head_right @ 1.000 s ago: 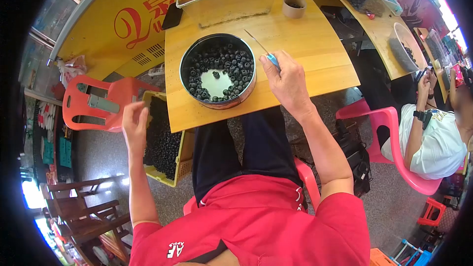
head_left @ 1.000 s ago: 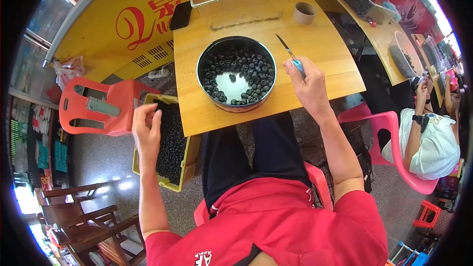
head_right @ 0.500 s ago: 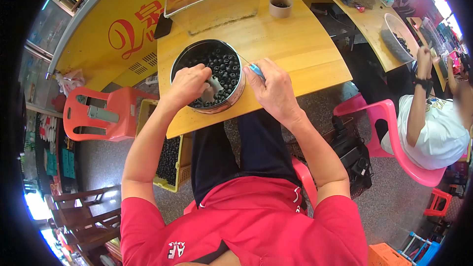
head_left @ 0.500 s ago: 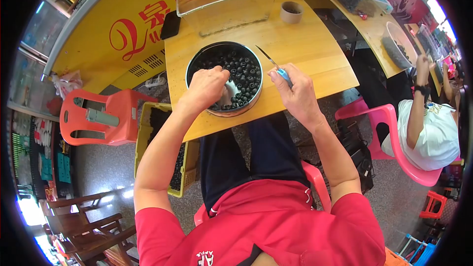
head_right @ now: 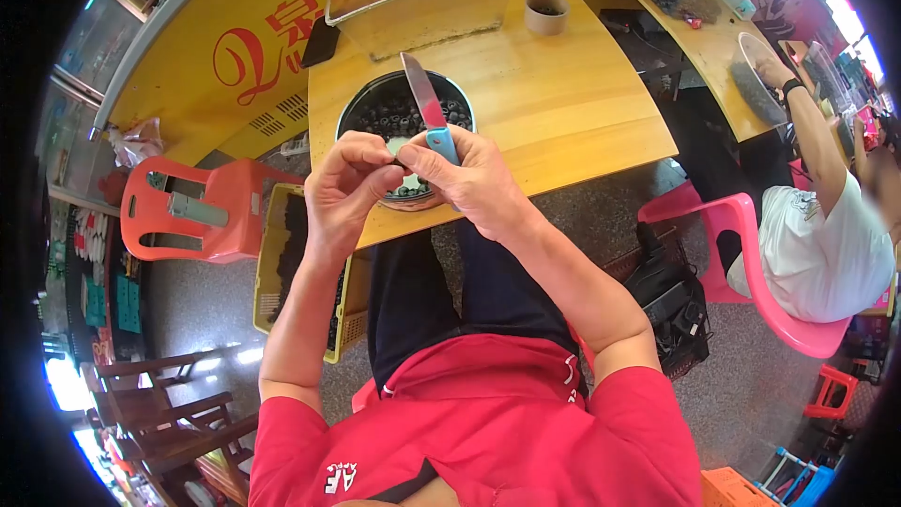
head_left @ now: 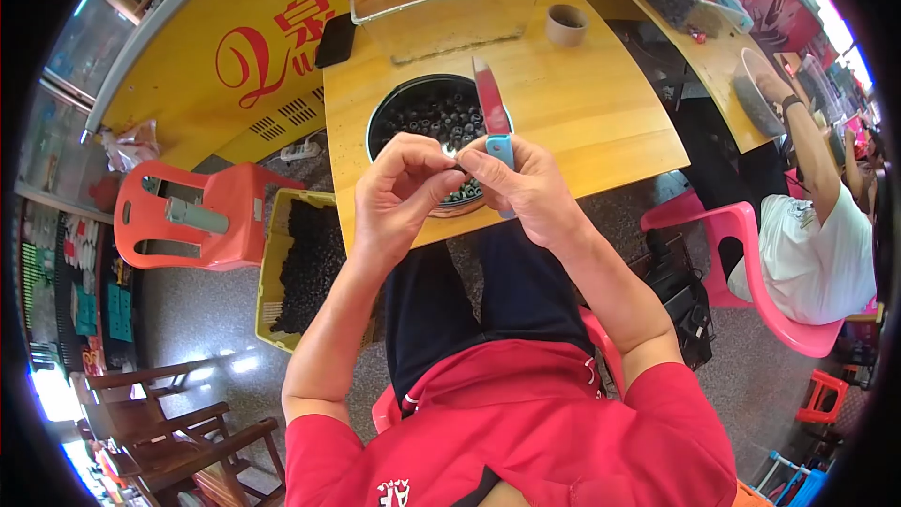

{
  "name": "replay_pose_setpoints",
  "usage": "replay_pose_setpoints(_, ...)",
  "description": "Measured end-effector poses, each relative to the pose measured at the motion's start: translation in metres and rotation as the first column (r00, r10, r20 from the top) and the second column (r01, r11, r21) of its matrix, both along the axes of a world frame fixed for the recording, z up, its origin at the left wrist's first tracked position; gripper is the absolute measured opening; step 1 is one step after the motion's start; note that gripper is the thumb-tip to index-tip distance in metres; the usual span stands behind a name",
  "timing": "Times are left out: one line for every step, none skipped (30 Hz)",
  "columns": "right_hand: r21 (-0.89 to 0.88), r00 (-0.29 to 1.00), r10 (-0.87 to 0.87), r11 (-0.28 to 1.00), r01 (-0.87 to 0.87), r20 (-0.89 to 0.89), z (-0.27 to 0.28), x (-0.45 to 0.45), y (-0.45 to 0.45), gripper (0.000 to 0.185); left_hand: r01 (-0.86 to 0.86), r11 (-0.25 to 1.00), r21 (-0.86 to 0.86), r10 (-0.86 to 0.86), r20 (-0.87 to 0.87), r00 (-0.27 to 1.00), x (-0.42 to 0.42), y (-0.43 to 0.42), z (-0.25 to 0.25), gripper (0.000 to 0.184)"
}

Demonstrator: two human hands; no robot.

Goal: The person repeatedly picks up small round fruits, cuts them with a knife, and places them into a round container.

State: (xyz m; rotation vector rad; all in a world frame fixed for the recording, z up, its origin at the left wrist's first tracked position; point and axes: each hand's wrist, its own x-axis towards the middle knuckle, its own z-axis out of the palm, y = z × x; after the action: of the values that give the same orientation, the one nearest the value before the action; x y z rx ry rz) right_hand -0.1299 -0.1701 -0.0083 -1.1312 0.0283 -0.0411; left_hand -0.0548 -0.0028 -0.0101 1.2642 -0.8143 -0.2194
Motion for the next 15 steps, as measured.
replay_pose_setpoints(0.015,1.000,0.005,1.000,-0.005,-0.009,0.003,-0.001,0.000,0.022,0.003,1.000,-0.019,-0.005,-0.087,0.996,-0.005,0.001,0.000,0.019)
replay_pose_setpoints(0.000,1.000,-0.002,1.000,0.002,0.003,0.006,-0.002,0.001,0.022,0.004,0.999,-0.037,-0.011,-0.175,0.985,-0.010,0.002,0.000,0.018)
replay_pose_setpoints(-0.015,1.000,-0.008,1.000,0.008,0.016,0.009,-0.003,0.003,0.022,0.005,1.000,-0.024,-0.010,-0.217,0.976,-0.012,0.003,-0.002,0.015)
replay_pose_setpoints(-0.030,0.999,-0.013,0.999,0.014,0.030,0.011,-0.003,0.003,0.022,-0.004,1.000,0.013,0.007,-0.257,0.966,-0.016,0.003,-0.002,0.015)
replay_pose_setpoints(-0.062,1.000,0.002,0.998,-0.001,0.016,0.012,-0.003,0.001,0.022,-0.012,0.999,0.050,0.026,-0.296,0.955,-0.020,0.003,0.000,0.016)
replay_pose_setpoints(-0.094,1.000,0.016,0.995,-0.016,0.001,0.012,-0.003,-0.003,0.022,-0.018,0.996,0.088,0.046,-0.335,0.941,-0.022,0.003,0.001,0.017)
replay_pose_setpoints(-0.092,1.000,0.026,0.995,-0.026,0.000,0.013,-0.003,-0.003,0.021,-0.020,0.993,0.118,0.055,-0.298,0.953,-0.021,0.003,-0.002,0.018)
replay_pose_setpoints(-0.090,0.999,0.037,0.995,-0.037,-0.001,0.014,-0.003,-0.004,0.020,-0.025,0.992,0.126,0.062,-0.300,0.952,-0.022,0.004,-0.001,0.018)
replay_pose_setpoints(-0.054,0.999,0.044,0.998,-0.043,0.014,0.018,-0.005,-0.003,0.020,-0.029,0.990,0.135,0.069,-0.303,0.950,-0.024,0.004,0.000,0.017)
replay_pose_setpoints(-0.035,0.999,0.047,0.998,-0.046,0.018,0.019,-0.006,-0.002,0.019,-0.032,0.989,0.146,0.076,-0.307,0.949,-0.026,0.004,0.000,0.017)
replay_pose_setpoints(-0.015,0.999,0.049,0.999,-0.049,0.023,0.021,-0.006,-0.002,0.018,-0.050,0.991,0.124,0.085,-0.299,0.950,-0.027,0.003,-0.001,0.016)
replay_pose_setpoints(-0.014,0.999,0.047,0.999,-0.047,0.018,0.021,-0.007,-0.002,0.018,-0.065,0.993,0.103,0.093,-0.291,0.952,-0.028,0.002,-0.002,0.016)
replay_pose_setpoints(-0.038,0.999,0.028,0.999,-0.027,0.019,0.020,-0.007,-0.002,0.018,-0.081,0.993,0.082,0.101,-0.283,0.954,-0.029,0.002,-0.003,0.015)
replay_pose_setpoints(-0.063,1.000,0.009,0.998,-0.008,0.020,0.018,-0.007,-0.002,0.018,-0.082,0.995,0.048,0.092,-0.300,0.950,-0.029,0.001,-0.004,0.015)
replay_pose_setpoints(-0.115,0.999,-0.027,0.993,0.030,0.029,0.014,-0.005,-0.001,0.018,-0.083,0.996,0.014,0.083,-0.315,0.946,-0.029,0.001,-0.005,0.016)
